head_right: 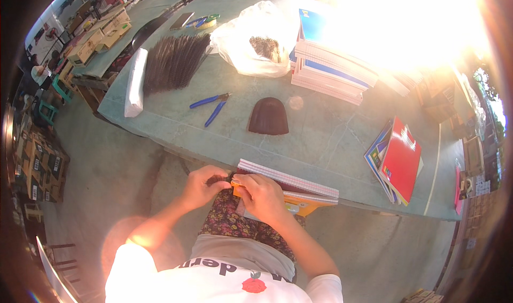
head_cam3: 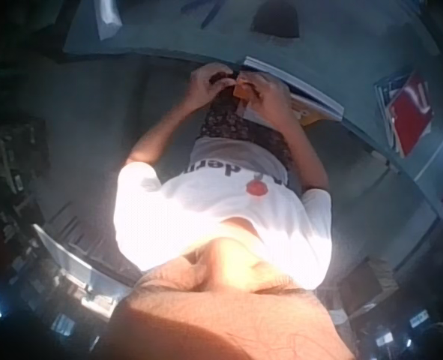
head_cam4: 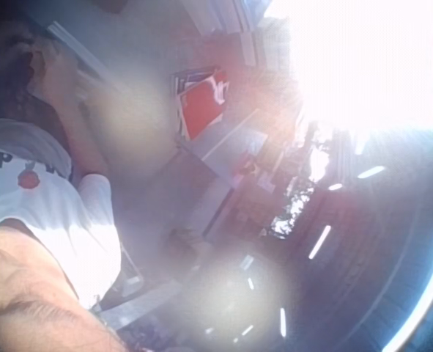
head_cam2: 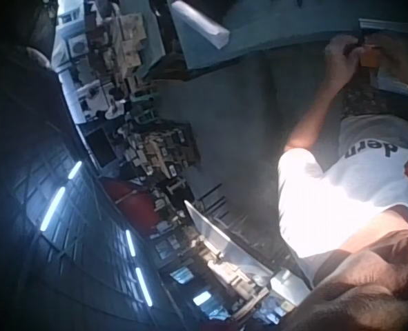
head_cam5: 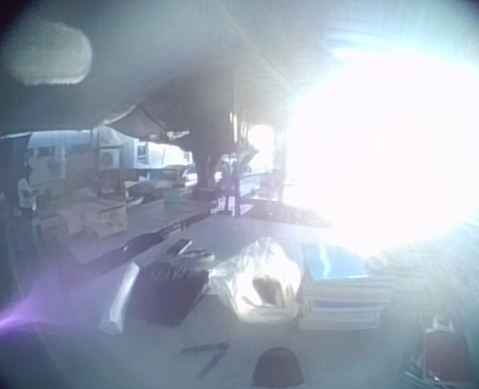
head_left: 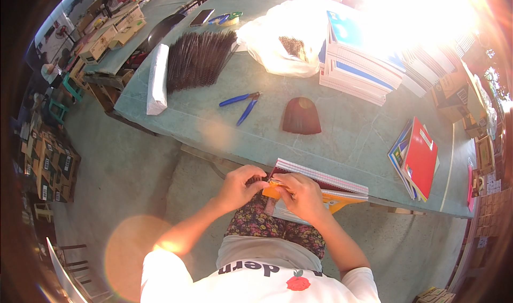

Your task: The person attaches plastic spiral coils to the spines of notebooks and crimps the ends using a tool, handling several notebooks one by one and stacking them on a table.

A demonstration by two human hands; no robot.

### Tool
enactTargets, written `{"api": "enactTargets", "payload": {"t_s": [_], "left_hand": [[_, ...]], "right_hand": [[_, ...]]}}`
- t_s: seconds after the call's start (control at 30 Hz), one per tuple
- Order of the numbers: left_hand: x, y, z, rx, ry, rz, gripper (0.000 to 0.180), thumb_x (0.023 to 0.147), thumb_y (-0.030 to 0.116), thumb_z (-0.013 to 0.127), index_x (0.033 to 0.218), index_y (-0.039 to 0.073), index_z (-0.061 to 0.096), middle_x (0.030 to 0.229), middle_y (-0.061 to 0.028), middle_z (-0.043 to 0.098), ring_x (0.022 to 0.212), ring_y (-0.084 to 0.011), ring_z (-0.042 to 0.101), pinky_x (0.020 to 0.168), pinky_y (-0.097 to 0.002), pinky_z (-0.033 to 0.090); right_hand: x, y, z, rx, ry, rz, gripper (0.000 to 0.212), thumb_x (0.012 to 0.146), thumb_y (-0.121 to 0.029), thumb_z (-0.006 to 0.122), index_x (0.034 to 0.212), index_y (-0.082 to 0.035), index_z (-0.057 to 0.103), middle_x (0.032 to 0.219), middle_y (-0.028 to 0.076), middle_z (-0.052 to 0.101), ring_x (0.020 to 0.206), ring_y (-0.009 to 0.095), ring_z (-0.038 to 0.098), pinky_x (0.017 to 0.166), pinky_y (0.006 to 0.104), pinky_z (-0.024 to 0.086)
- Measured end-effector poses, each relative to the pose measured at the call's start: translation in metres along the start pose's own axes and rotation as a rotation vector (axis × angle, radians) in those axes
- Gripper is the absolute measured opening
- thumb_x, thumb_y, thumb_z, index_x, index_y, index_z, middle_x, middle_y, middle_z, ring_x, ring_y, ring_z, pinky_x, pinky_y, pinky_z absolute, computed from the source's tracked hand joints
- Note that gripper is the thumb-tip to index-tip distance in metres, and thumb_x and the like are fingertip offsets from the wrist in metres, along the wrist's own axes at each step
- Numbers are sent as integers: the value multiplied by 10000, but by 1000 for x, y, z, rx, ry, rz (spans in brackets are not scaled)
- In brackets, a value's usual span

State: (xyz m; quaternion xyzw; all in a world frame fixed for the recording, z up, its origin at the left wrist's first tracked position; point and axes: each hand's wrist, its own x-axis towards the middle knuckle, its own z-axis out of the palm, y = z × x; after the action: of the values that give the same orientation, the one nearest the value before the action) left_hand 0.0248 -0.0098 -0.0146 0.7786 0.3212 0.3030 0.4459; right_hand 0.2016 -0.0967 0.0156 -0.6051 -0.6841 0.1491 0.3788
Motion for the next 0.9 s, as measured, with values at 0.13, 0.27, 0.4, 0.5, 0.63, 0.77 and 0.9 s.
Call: {"api": "enactTargets", "payload": {"t_s": [0.13, 0.27, 0.4, 0.5, 0.63, 0.77, 0.9], "left_hand": [[2, 11, -10, -12, -58, -52, 237, 760, 134, 756, 915, 6, 631, 854, -79, 659, 729, -113, 621, 617, -261, 494], [-4, 16, -9, -18, -69, -105, 234, 796, 178, 716, 923, 4, 622, 791, -103, 646, 660, -168, 609, 591, -286, 480], [-11, 19, -5, 9, -110, -196, 236, 836, 219, 670, 920, 5, 615, 730, -140, 629, 601, -227, 608, 567, -318, 467], [-16, 15, -2, -6, -146, -198, 225, 845, 188, 670, 955, -1, 619, 674, -80, 647, 579, -125, 604, 549, -266, 480], [-16, 20, -4, 22, -92, -88, 221, 805, 159, 708, 935, -2, 629, 749, -98, 655, 633, -139, 618, 564, -272, 488], [-16, 20, -5, 64, -49, 2, 218, 753, 128, 747, 898, 3, 642, 822, -99, 650, 686, -169, 628, 585, -277, 495], [-16, 16, -5, 83, -52, 39, 216, 736, 116, 756, 891, 11, 647, 813, -98, 639, 681, -192, 628, 595, -282, 497]], "right_hand": [[-3, 5, 3, 31, 100, -52, 154, 741, -60, 678, 889, -64, 637, 921, 78, 644, 794, 268, 622, 651, 359, 501], [-7, 8, 1, -5, 95, -128, 135, 727, -49, 685, 852, -71, 640, 974, 70, 635, 811, 266, 618, 667, 359, 498], [-7, 5, -2, 16, 85, -180, 129, 714, -44, 688, 830, -67, 639, 1006, 66, 625, 815, 261, 616, 674, 360, 496], [-8, 3, -2, 45, 80, -150, 111, 730, -39, 682, 829, -55, 636, 1017, 73, 627, 841, 278, 618, 682, 374, 498], [-8, -3, -5, 198, -7, 67, 71, 778, -47, 646, 842, -21, 628, 997, 106, 634, 857, 311, 619, 705, 393, 501], [2, -4, -14, 223, -110, 123, 90, 805, -40, 609, 884, -1, 629, 960, 133, 640, 844, 327, 620, 719, 392, 503], [5, -3, -13, 164, -111, 80, 121, 803, -4, 589, 914, -6, 636, 953, 137, 643, 826, 332, 622, 720, 389, 504]]}}
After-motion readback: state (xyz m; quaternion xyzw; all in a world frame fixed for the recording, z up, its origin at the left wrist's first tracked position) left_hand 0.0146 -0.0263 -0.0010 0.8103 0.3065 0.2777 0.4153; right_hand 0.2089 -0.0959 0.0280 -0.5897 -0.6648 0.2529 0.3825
